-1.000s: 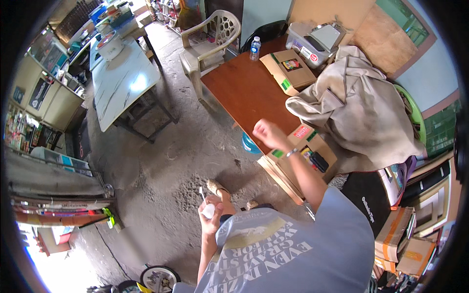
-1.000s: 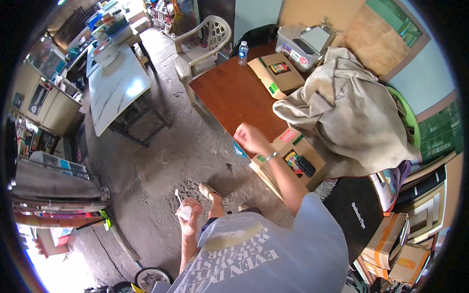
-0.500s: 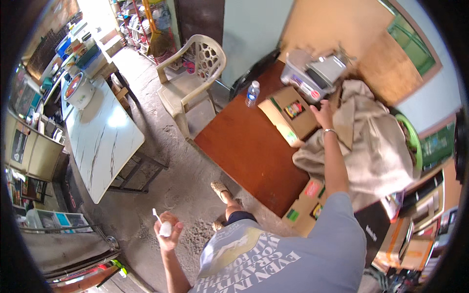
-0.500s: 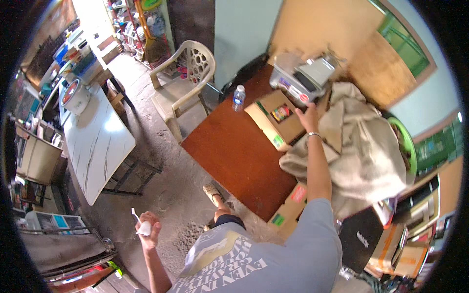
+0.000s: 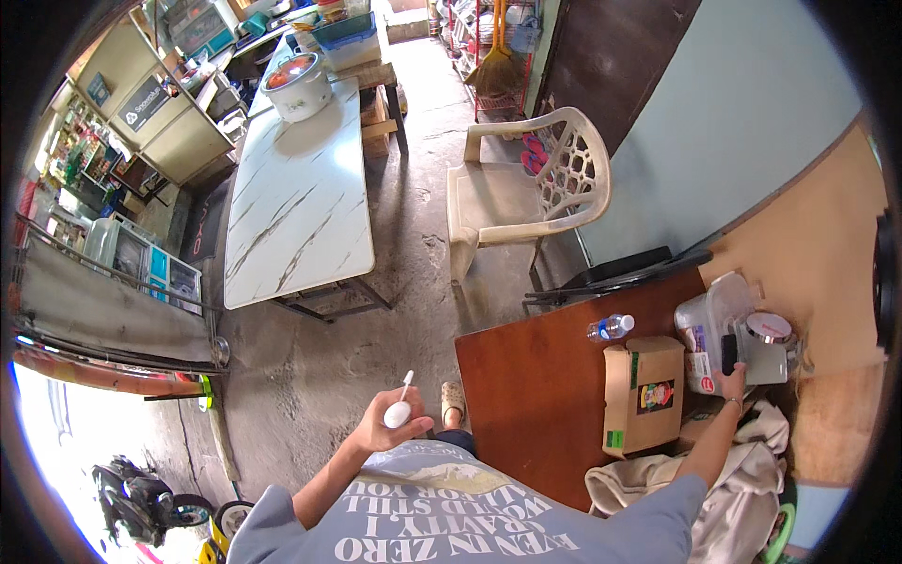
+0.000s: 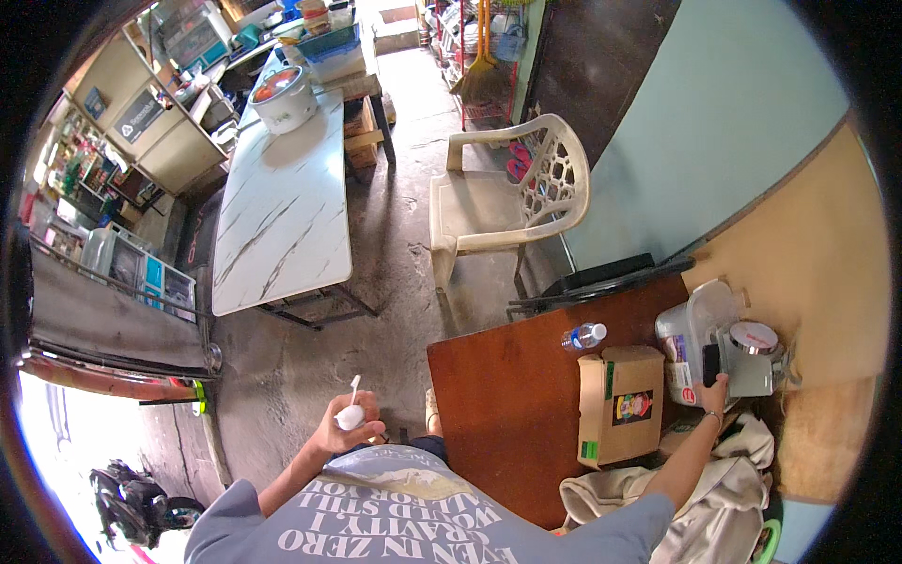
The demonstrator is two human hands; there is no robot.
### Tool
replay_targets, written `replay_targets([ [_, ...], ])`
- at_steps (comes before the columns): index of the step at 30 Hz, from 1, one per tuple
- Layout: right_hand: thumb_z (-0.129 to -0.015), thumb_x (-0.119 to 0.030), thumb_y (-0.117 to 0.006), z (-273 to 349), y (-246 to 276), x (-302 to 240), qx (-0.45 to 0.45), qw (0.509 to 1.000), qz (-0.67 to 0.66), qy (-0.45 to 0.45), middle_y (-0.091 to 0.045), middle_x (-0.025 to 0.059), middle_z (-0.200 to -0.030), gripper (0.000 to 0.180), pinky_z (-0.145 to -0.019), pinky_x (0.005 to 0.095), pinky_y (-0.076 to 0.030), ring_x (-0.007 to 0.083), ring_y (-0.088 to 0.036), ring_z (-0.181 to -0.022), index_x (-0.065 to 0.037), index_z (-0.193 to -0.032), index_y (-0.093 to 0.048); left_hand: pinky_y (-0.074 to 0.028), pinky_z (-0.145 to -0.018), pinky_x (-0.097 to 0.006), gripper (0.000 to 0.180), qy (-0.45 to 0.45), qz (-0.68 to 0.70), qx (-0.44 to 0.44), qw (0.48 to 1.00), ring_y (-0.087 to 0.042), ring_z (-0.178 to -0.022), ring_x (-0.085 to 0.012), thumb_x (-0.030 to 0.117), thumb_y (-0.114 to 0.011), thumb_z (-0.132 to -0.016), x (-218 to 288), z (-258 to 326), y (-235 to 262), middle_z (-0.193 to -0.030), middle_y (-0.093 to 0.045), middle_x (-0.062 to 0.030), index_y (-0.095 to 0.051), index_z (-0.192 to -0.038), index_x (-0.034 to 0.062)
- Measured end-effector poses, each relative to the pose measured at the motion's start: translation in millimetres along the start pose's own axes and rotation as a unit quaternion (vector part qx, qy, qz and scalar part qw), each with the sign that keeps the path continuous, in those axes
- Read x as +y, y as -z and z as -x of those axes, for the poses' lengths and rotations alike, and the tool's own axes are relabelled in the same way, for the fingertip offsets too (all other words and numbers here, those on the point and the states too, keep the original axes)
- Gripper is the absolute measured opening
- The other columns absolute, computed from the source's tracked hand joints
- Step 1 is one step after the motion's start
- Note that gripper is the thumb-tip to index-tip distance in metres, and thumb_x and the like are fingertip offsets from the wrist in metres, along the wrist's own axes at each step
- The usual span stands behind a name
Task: The person cuts a white foam board to size using a utility knife and ruler. They then cut black and white plastic strips to fit a rectangular frame. Finally, they apply glue from a bottle to the plastic strips and place them into the frame, preparing a display for medals.
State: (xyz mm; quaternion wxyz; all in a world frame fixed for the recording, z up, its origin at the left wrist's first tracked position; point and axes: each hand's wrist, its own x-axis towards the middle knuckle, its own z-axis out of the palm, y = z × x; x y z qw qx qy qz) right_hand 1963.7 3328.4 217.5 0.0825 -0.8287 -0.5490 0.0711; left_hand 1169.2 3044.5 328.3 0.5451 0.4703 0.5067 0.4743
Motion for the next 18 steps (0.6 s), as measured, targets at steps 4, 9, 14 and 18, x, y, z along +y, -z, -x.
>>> replay_targets([
  [4, -0.067, -0.016, -0.081, 10, 13, -23, -0.013, 1.0, 0.016, 0.007, -0.052, 0.0246, -0.133, 0.08, -0.103, 0.0452, -0.042, 0.0403, -0.053, -0.12, -0.001, -0.135, -0.04, -0.04, -0.057, -0.028, 0.028, 0.01, -0.026, -0.043, 0.999, -0.051, -0.064, -0.0081, 0.015, -0.073, -0.09, 6, -33, -10, -0.068, -0.055, 0.0012, -0.051, -0.075, 0.0075],
  [9, -0.07, -0.014, -0.078, 64, 39, -102, 0.023, 0.985, -0.167, -0.023, -0.045, 0.0215, -0.144, 0.088, -0.109, 0.0457, -0.037, 0.0362, -0.046, -0.131, -0.005, -0.146, -0.034, -0.041, -0.059, -0.029, 0.027, -0.008, -0.018, -0.042, 0.999, -0.051, -0.065, -0.01, 0.013, -0.074, -0.089, 11, -52, -7, -0.07, -0.056, -0.0002, -0.051, -0.076, 0.0074],
  [14, -0.072, -0.011, -0.079, 203, 47, -253, 0.135, 0.872, -0.442, 0.163, -0.036, 0.0166, -0.152, 0.093, -0.116, 0.0431, -0.029, 0.0295, -0.036, -0.139, -0.006, -0.152, -0.031, -0.041, -0.065, -0.031, 0.023, -0.043, 0.026, 0.014, 0.999, -0.05, -0.071, -0.013, 0.006, -0.075, -0.086, 22, -75, -9, -0.077, -0.055, -0.0019, -0.053, -0.077, 0.007],
  [18, -0.076, -0.023, -0.082, 326, 19, -415, -0.124, 0.767, -0.548, 0.308, -0.031, 0.0133, -0.157, 0.092, -0.119, 0.0489, -0.023, 0.0378, -0.03, -0.144, -0.008, -0.151, -0.031, -0.047, -0.072, -0.03, 0.024, -0.136, 0.029, 0.068, 0.988, -0.058, -0.083, -0.0142, 0.011, -0.077, -0.088, 34, -100, -19, -0.089, -0.064, -0.0057, -0.054, -0.08, 0.0061],
])
